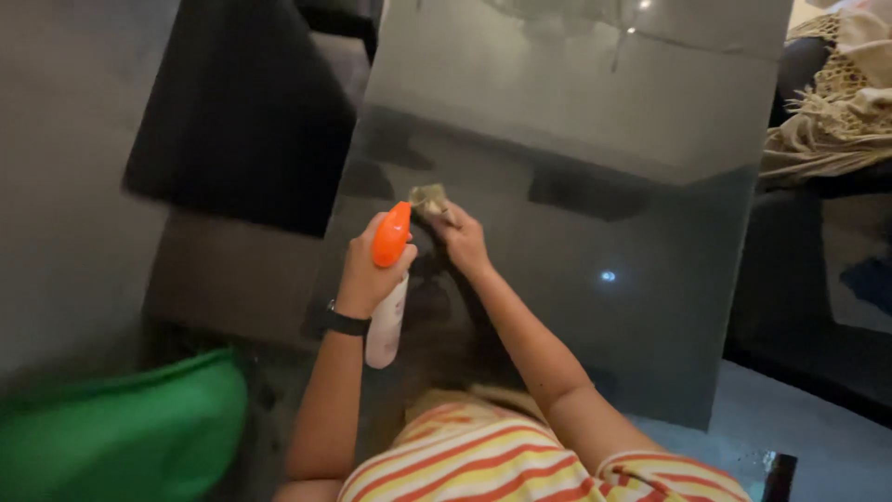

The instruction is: Wiping a dark table surface with a cleaning spray and a cloth.

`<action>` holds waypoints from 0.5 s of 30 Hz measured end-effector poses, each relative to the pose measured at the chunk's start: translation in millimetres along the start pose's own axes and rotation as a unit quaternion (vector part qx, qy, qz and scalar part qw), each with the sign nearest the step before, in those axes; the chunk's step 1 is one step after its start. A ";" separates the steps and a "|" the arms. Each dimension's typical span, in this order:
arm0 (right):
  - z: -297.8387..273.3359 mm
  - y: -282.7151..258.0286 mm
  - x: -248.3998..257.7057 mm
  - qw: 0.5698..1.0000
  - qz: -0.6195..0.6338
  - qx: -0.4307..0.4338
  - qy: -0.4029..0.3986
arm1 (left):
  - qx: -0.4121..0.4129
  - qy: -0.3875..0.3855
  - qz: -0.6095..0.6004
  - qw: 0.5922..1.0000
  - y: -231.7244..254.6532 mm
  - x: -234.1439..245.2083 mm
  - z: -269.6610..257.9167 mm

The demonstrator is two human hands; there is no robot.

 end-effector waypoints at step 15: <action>215.3 -40.4 146.6 0.929 -0.249 0.164 0.219 | 0.062 -0.059 -0.069 0.994 -9.1 -78.2 181.8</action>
Point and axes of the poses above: each hand's wrist, its own z-axis towards the middle knuckle, its own x-axis out of the back of the hand, y = z × x, the point moved 7 cm from there along z, towards the middle knuckle, and after that the axes turned 8 degrees about -z, right-handed, at the moved point
